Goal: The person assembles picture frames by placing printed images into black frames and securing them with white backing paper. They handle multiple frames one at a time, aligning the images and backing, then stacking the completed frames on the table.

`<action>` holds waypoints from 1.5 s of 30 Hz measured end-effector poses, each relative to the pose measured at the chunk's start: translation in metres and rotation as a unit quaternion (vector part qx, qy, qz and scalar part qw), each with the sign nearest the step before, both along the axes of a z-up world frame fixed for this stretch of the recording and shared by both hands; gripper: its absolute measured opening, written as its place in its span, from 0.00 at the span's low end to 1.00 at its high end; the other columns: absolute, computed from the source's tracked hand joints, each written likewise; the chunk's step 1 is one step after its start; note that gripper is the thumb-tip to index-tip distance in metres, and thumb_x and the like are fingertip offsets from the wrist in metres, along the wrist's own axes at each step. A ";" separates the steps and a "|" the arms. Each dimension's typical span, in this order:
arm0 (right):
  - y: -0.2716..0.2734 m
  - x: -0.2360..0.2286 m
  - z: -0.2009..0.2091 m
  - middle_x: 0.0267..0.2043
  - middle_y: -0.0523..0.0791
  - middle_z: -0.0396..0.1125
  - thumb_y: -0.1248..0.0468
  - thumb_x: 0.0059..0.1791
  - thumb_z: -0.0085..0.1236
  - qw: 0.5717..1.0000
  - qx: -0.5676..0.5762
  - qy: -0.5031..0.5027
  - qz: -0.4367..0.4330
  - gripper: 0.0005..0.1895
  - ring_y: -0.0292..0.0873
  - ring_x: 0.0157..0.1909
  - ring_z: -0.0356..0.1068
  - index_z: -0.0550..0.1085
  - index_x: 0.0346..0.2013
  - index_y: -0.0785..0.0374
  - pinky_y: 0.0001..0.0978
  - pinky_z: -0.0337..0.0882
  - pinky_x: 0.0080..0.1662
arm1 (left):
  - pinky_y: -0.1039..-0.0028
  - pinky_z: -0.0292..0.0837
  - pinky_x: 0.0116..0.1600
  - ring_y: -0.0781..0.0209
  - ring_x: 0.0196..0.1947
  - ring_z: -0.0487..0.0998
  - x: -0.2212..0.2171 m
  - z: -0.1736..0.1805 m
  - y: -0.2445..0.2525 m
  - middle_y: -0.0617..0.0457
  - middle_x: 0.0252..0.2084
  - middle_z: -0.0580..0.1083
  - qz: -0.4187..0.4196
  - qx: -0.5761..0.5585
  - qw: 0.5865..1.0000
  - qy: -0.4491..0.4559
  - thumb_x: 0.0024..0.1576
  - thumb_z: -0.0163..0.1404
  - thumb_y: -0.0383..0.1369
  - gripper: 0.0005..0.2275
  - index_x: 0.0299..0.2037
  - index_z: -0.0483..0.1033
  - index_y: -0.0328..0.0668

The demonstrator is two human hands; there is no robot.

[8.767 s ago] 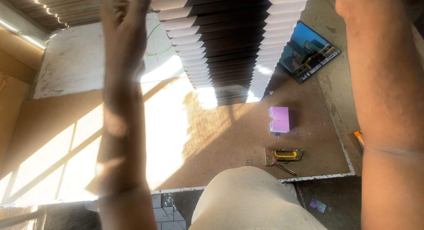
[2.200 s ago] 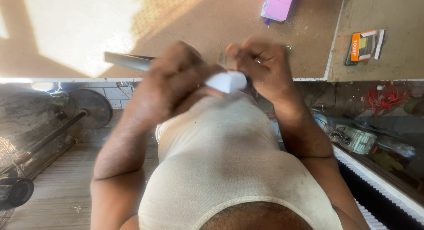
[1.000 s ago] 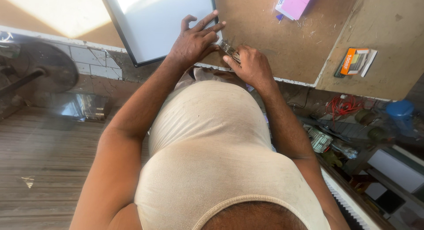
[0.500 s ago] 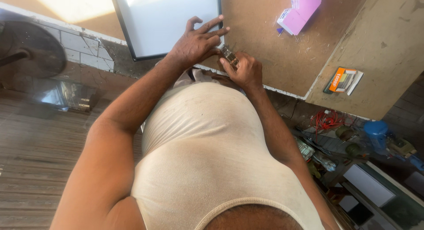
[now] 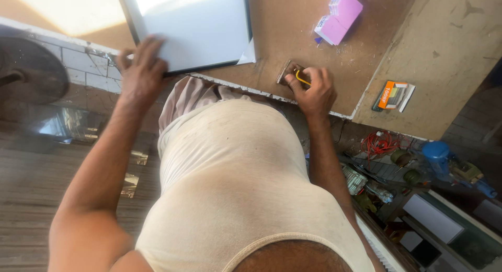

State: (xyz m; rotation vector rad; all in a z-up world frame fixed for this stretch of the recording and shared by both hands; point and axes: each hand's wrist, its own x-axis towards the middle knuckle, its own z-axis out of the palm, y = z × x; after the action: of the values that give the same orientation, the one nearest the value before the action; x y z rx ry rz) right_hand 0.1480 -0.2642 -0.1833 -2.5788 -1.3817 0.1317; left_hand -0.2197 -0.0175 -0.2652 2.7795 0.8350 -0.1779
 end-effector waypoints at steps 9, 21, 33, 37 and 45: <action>0.040 0.126 -0.005 0.51 0.50 0.73 0.59 0.42 0.76 0.998 -0.007 -0.010 0.065 0.22 0.54 0.52 0.72 0.79 0.46 0.65 0.46 0.72 0.52 | 0.59 0.53 0.72 0.64 0.66 0.72 -0.013 0.081 0.016 0.59 0.58 0.75 -0.026 0.044 0.985 -0.164 0.62 0.68 0.34 0.10 0.42 0.77 0.48; 0.047 0.109 0.015 0.44 0.50 0.74 0.67 0.55 0.60 0.998 0.037 -0.056 0.014 0.04 0.55 0.44 0.74 0.79 0.42 0.64 0.46 0.71 0.46 | 0.70 0.68 0.46 0.61 0.43 0.75 0.075 0.242 0.050 0.49 0.47 0.79 -0.109 -0.073 0.835 -0.534 0.60 0.62 0.31 0.07 0.42 0.79 0.38; 0.073 -0.044 0.199 0.37 0.49 0.73 0.62 0.56 0.63 0.788 0.440 0.425 0.075 0.12 0.39 0.33 0.74 0.71 0.45 0.68 0.32 0.78 0.33 | 0.68 0.76 0.58 0.58 0.56 0.78 0.120 0.265 0.031 0.51 0.57 0.74 -0.133 -0.150 0.855 -0.479 0.65 0.59 0.40 0.20 0.63 0.71 0.42; 0.090 -0.058 0.196 0.41 0.53 0.74 0.69 0.54 0.70 0.849 0.407 0.324 0.091 0.13 0.45 0.45 0.78 0.73 0.47 0.70 0.37 0.80 0.49 | 0.66 0.75 0.57 0.56 0.55 0.78 0.126 0.267 0.032 0.50 0.55 0.74 -0.149 -0.164 0.840 -0.495 0.64 0.60 0.44 0.23 0.62 0.68 0.40; 0.088 -0.053 0.168 0.46 0.53 0.73 0.72 0.53 0.69 0.853 0.383 0.331 0.129 0.14 0.47 0.53 0.78 0.73 0.49 0.70 0.43 0.78 0.63 | 0.68 0.74 0.59 0.59 0.57 0.78 0.127 0.255 0.030 0.52 0.58 0.74 -0.137 -0.180 0.841 -0.491 0.68 0.56 0.35 0.18 0.64 0.65 0.41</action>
State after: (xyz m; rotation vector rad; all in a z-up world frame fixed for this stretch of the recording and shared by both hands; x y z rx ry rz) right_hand 0.0953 -0.1767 -0.0155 -1.4771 -1.1579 0.3786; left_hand -0.0931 0.0122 -0.0098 2.1406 0.1062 0.8797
